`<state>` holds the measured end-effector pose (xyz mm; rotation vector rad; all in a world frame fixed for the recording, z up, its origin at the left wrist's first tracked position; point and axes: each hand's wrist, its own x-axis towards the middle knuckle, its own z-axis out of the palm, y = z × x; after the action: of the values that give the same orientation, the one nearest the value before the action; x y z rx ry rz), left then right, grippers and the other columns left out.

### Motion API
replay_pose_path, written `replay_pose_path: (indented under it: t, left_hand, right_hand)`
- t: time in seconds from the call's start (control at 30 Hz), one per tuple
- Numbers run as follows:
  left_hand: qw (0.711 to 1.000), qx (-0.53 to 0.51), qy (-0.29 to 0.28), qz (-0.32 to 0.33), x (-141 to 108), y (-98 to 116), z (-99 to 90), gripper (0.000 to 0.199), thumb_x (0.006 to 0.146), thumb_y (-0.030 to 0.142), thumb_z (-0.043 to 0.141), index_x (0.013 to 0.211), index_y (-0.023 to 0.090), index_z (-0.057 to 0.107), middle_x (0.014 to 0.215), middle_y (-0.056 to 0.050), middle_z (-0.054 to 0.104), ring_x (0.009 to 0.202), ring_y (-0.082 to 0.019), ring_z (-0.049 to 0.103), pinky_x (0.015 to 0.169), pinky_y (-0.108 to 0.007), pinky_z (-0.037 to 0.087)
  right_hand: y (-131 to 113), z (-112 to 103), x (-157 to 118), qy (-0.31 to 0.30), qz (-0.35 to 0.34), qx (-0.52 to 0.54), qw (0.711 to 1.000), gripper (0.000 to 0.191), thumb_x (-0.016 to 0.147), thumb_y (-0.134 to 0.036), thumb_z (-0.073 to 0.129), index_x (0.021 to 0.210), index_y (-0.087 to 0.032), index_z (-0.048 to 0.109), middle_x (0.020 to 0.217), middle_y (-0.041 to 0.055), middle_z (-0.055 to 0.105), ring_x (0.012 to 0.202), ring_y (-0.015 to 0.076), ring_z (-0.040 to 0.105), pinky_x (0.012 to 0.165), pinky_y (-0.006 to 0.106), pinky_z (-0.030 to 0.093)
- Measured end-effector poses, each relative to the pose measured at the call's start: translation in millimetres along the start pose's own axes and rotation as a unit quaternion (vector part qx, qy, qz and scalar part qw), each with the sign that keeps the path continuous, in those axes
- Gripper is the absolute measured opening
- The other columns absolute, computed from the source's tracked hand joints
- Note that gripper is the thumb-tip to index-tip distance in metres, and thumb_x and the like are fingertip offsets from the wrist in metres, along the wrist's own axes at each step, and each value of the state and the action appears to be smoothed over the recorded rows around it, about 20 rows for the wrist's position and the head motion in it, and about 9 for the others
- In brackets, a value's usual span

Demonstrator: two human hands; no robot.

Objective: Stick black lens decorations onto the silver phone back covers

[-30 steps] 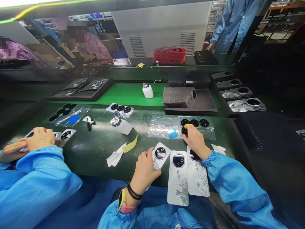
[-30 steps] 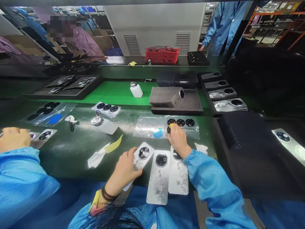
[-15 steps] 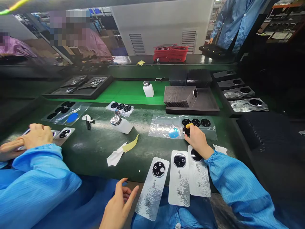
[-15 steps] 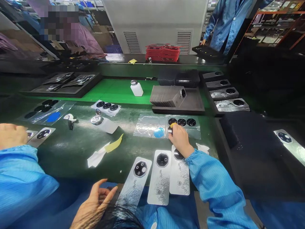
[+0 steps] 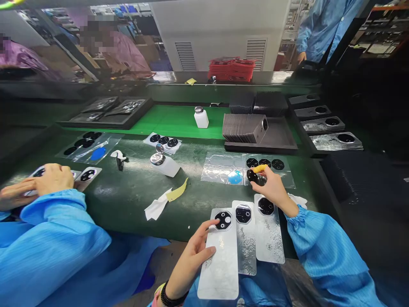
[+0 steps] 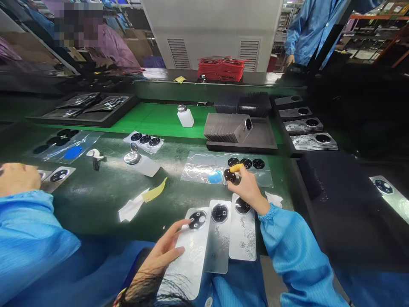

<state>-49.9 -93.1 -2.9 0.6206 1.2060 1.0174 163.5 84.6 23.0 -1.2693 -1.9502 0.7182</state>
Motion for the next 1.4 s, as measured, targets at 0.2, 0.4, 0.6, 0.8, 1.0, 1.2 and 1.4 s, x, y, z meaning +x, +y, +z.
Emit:
replay_pose_path:
  t: [0.2, 0.4, 0.6, 0.8, 1.0, 1.2, 1.4]
  left_hand:
    - [0.987, 0.152, 0.009, 0.059, -2, 5, 16.4, 0.025, 0.067, 0.033, 0.057, 0.081, 0.023, 0.075, 0.084, -0.004, 0.072, 0.079, -0.024, 0.061, 0.075, -0.034, 0.047]
    - [0.975, 0.179, 0.037, 0.127, -3, 27, 35.4, 0.022, 0.075, 0.042, 0.063, 0.075, 0.022, 0.072, 0.077, -0.003, 0.067, 0.075, -0.021, 0.058, 0.069, -0.029, 0.044]
    - [0.965, 0.198, 0.047, 0.165, 0, 37, 45.1, 0.025, 0.076, 0.045, 0.066, 0.069, 0.021, 0.068, 0.075, -0.002, 0.064, 0.075, -0.020, 0.057, 0.069, -0.027, 0.043]
    - [0.963, 0.190, 0.051, 0.184, 1, 36, 47.8, 0.022, 0.077, 0.041, 0.066, 0.068, 0.021, 0.067, 0.073, 0.000, 0.063, 0.071, -0.017, 0.056, 0.067, -0.025, 0.042]
    - [0.966, 0.175, 0.052, 0.185, -1, 37, 48.1, 0.023, 0.076, 0.041, 0.067, 0.066, 0.020, 0.068, 0.074, -0.001, 0.066, 0.073, -0.019, 0.058, 0.069, -0.026, 0.043]
    - [0.970, 0.149, 0.046, 0.187, -4, 37, 49.7, 0.022, 0.077, 0.040, 0.069, 0.067, 0.021, 0.068, 0.076, -0.001, 0.067, 0.077, -0.019, 0.059, 0.071, -0.026, 0.043]
    - [0.969, 0.143, 0.044, 0.198, -8, 40, 52.7, 0.020, 0.076, 0.040, 0.072, 0.069, 0.022, 0.070, 0.077, 0.000, 0.070, 0.077, -0.018, 0.062, 0.072, -0.024, 0.046]
  right_hand:
    - [-39, -10, -40, -0.098, -0.139, 0.088, 0.982, 0.024, 0.076, -0.014, 0.057, 0.097, -0.023, 0.049, 0.113, 0.0080, 0.070, 0.104, 0.0214, 0.068, 0.086, 0.037, 0.057]
    - [-66, -18, -65, -0.093, -0.295, -0.004, 0.951, 0.039, 0.083, -0.006, 0.050, 0.119, -0.021, 0.045, 0.115, 0.0134, 0.067, 0.115, 0.0239, 0.061, 0.088, 0.041, 0.058]
    - [-63, -14, -77, -0.106, -0.318, -0.027, 0.942, 0.047, 0.086, -0.005, 0.045, 0.131, -0.016, 0.040, 0.121, 0.0150, 0.065, 0.120, 0.0236, 0.058, 0.092, 0.040, 0.057]
    - [-68, -20, -82, -0.119, -0.291, -0.013, 0.949, 0.046, 0.087, -0.009, 0.047, 0.131, -0.023, 0.043, 0.125, 0.0104, 0.064, 0.121, 0.0229, 0.058, 0.099, 0.043, 0.054]
    - [-76, -36, -75, -0.006, -0.126, 0.049, 0.991, 0.010, 0.088, -0.020, 0.059, 0.095, -0.026, 0.055, 0.094, 0.0039, 0.074, 0.088, 0.0206, 0.072, 0.077, 0.032, 0.061]
    - [-82, -36, -67, -0.078, 0.048, 0.194, 0.977, 0.013, 0.078, -0.026, 0.066, 0.073, -0.023, 0.054, 0.077, 0.0009, 0.073, 0.072, 0.0168, 0.071, 0.072, 0.027, 0.060]
    - [-89, -38, -61, -0.095, 0.086, 0.240, 0.962, 0.017, 0.073, -0.026, 0.070, 0.070, -0.022, 0.055, 0.073, 0.0010, 0.071, 0.068, 0.0154, 0.069, 0.069, 0.026, 0.059]
